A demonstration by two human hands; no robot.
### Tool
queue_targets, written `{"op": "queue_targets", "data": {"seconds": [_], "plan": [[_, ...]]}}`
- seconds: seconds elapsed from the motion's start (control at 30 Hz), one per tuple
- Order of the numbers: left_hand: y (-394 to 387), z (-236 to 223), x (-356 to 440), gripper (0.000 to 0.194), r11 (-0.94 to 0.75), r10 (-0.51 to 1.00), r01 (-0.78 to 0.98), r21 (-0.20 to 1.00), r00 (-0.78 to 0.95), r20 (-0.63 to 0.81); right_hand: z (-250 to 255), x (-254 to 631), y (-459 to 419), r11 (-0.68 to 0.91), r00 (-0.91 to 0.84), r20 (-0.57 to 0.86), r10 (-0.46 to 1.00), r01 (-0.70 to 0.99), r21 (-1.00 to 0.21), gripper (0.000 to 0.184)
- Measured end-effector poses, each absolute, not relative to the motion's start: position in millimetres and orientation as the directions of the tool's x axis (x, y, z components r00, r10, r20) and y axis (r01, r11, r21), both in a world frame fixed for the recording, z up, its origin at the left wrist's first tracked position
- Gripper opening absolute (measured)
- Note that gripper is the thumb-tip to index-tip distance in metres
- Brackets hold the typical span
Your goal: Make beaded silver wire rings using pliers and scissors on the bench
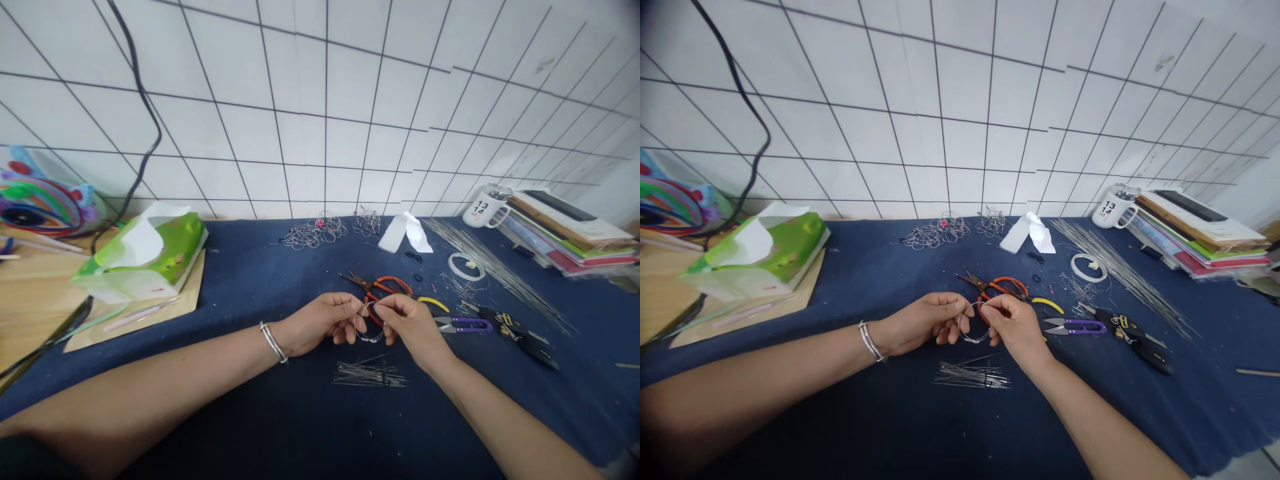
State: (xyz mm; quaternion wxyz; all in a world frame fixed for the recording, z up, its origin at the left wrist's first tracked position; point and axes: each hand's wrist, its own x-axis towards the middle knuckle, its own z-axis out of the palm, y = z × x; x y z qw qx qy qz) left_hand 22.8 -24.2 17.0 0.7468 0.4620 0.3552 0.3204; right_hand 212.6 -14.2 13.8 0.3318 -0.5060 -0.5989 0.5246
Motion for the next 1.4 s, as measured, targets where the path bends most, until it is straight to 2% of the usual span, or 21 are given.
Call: {"op": "queue_targets", "data": {"seconds": [0.1,0.2,0.4,0.5,0.63,0.73,0.83,1.1,1.4], "plan": [[-23,19,21,0.035,0.448,0.751,-0.169,0.878,0.603,-0.267,17,212,-15,-0.02,-0.245,-0.105,0.964,0.325,-0.945,0.022],[-24,20,21,0.03,0.492,0.706,-0.174,0.853,0.653,-0.274,20,210,-19,0.007,-0.217,-0.087,0.972,0.401,-0.916,0.02],[-27,22,21,0.02,0.506,0.685,-0.161,0.847,0.672,-0.282,18,208,-23,0.064,-0.214,-0.039,0.976,0.453,-0.889,0.019],[-27,20,21,0.018,0.53,0.674,-0.176,0.83,0.681,-0.286,17,210,-20,0.029,-0.246,-0.077,0.966,0.4,-0.916,0.02],[-25,17,19,0.014,0.577,0.661,-0.248,0.778,0.702,-0.266,19,214,-15,-0.128,-0.351,-0.193,0.916,0.2,-0.971,0.022],[-23,16,19,0.013,0.578,0.676,-0.282,0.766,0.69,-0.257,22,217,-13,-0.265,-0.463,-0.267,0.845,0.07,-0.962,0.025],[-23,16,19,0.016,0.57,0.69,-0.304,0.763,0.682,-0.244,24,217,-13,-0.34,-0.52,-0.301,0.8,0.021,-0.94,0.028],[-22,13,19,0.026,0.54,0.753,-0.34,0.77,0.604,-0.261,24,216,-15,-0.331,-0.496,-0.285,0.82,-0.006,-0.944,0.031],[-25,17,18,0.03,0.389,0.845,-0.309,0.868,0.495,-0.202,26,214,-18,-0.228,-0.525,-0.218,0.822,0.046,-0.972,0.036]]}}
